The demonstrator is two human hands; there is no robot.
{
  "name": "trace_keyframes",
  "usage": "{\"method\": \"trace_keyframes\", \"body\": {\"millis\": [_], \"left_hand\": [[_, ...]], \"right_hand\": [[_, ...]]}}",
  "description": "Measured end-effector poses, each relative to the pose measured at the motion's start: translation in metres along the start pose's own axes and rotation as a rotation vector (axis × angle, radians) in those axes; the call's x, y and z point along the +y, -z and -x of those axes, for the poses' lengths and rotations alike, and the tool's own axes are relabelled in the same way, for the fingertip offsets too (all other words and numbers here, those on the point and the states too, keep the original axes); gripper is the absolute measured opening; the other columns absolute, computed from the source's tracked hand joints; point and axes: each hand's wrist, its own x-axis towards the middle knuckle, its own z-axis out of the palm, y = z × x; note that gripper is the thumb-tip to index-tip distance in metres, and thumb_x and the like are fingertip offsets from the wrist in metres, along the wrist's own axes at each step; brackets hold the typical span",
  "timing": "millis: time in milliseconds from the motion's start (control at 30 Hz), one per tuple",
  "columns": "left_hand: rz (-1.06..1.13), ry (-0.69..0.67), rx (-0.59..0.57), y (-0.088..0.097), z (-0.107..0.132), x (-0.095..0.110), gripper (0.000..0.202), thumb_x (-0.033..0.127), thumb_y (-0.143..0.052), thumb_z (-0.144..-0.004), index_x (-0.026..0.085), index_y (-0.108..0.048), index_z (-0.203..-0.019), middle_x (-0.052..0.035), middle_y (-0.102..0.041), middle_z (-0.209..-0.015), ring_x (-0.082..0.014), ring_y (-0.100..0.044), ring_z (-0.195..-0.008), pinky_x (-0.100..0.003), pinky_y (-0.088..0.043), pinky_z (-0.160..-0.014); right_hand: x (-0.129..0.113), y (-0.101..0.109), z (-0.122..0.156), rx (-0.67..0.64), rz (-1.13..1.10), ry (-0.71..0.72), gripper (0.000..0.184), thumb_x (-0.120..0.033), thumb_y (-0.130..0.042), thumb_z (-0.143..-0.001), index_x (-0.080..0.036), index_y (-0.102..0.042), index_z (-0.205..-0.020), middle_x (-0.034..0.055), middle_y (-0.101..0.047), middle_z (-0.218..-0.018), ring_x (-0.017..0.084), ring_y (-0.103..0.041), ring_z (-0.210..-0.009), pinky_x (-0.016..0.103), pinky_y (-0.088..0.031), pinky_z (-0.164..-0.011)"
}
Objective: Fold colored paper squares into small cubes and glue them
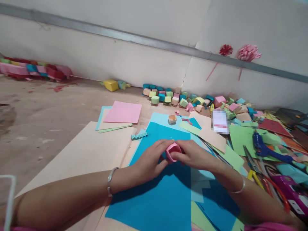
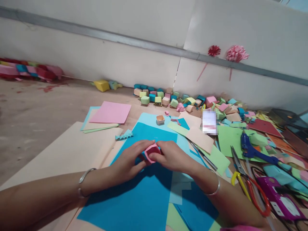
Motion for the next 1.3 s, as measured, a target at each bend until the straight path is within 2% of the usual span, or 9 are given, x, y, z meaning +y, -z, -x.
{"method": "trace_keyframes", "body": {"millis": [100,200,300,367,567,700,833,1067,1300], "left_hand": [[0.103,0.106,0.028,0.000,-0.002,-0.002,0.054,0.028,-0.062,-0.086,0.024,-0.047,-0.138,-0.0111,-0.052,-0.136,-0.0259,-0.052,-0.118,-0.038,-0.047,-0.094],[0.222,0.200,0.034,-0.002,-0.003,-0.005,0.058,0.027,-0.064,-0.084,0.024,-0.045,-0.139,-0.0125,-0.052,-0.134,-0.0260,-0.056,-0.110,-0.033,-0.053,-0.080],[0.375,0.220,0.031,-0.007,-0.003,-0.011,0.061,0.026,-0.065,-0.082,0.024,-0.043,-0.139,-0.0131,-0.049,-0.135,-0.0254,-0.058,-0.105,-0.034,-0.054,-0.076],[0.527,0.220,0.008,-0.010,-0.003,-0.015,0.059,0.029,-0.066,-0.082,0.023,-0.045,-0.136,-0.0138,-0.048,-0.134,-0.0246,-0.059,-0.101,-0.037,-0.056,-0.075],[0.904,0.302,-0.150,-0.007,-0.007,-0.011,0.052,0.035,-0.072,-0.080,0.016,-0.051,-0.124,-0.0114,-0.061,-0.103,-0.0199,-0.062,-0.087,-0.033,-0.057,-0.069],[0.962,0.355,-0.201,-0.004,-0.009,-0.007,0.048,0.032,-0.073,-0.079,0.014,-0.054,-0.120,-0.0108,-0.061,-0.099,-0.0198,-0.063,-0.087,-0.030,-0.057,-0.067],[1.057,0.394,-0.234,-0.005,-0.010,-0.008,0.071,0.026,-0.078,-0.074,0.021,-0.041,-0.135,-0.0108,-0.060,-0.109,-0.0224,-0.067,-0.089,-0.029,-0.057,-0.064],[0.996,0.493,-0.210,-0.004,-0.012,-0.006,0.038,0.035,-0.065,-0.087,0.013,-0.055,-0.116,-0.0112,-0.064,-0.099,-0.0175,-0.068,-0.078,-0.028,-0.056,-0.064],[1.152,0.601,-0.167,-0.002,-0.013,-0.006,0.033,0.038,-0.061,-0.090,0.013,-0.059,-0.111,-0.0141,-0.069,-0.101,-0.0204,-0.070,-0.085,-0.030,-0.055,-0.072]], "right_hand": [[0.001,0.016,0.008,0.106,0.042,-0.035,0.035,-0.042,-0.051,-0.094,-0.017,-0.060,-0.117,0.0014,-0.067,-0.070,0.016,-0.061,-0.064,0.024,-0.039,-0.058],[0.002,0.025,0.017,0.252,0.175,0.074,0.034,-0.028,-0.047,-0.097,-0.018,-0.054,-0.128,0.0067,-0.069,-0.088,0.018,-0.064,-0.079,0.030,-0.047,-0.070],[0.001,0.025,0.020,0.332,0.415,0.340,0.035,-0.010,-0.045,-0.093,-0.024,-0.061,-0.120,0.0142,-0.058,-0.124,0.026,-0.056,-0.113,0.041,-0.048,-0.088],[0.000,0.019,0.019,0.347,0.570,0.428,0.029,-0.008,-0.049,-0.091,-0.023,-0.065,-0.110,0.0164,-0.047,-0.140,0.032,-0.046,-0.126,0.048,-0.046,-0.094],[0.008,0.001,0.008,0.323,0.705,0.469,0.010,-0.014,-0.059,-0.089,-0.015,-0.067,-0.083,0.0195,-0.053,-0.135,0.033,-0.053,-0.118,0.048,-0.049,-0.089],[0.016,0.000,0.003,0.296,0.552,0.543,0.019,-0.014,-0.059,-0.089,-0.015,-0.066,-0.071,0.0165,-0.054,-0.135,0.032,-0.051,-0.121,0.049,-0.050,-0.091],[0.022,0.008,-0.002,0.228,0.231,0.471,0.011,-0.015,-0.063,-0.086,-0.017,-0.070,-0.077,0.0144,-0.054,-0.134,0.027,-0.052,-0.123,0.044,-0.049,-0.096],[0.034,0.020,-0.010,-0.030,-0.189,0.359,0.010,-0.029,-0.069,-0.084,-0.020,-0.070,-0.087,0.0073,-0.063,-0.119,0.021,-0.056,-0.117,0.035,-0.048,-0.096],[0.034,0.020,-0.011,-0.068,-0.344,0.368,0.022,-0.036,-0.068,-0.084,-0.018,-0.068,-0.097,0.0088,-0.065,-0.114,0.024,-0.052,-0.123,0.036,-0.044,-0.099]]}}
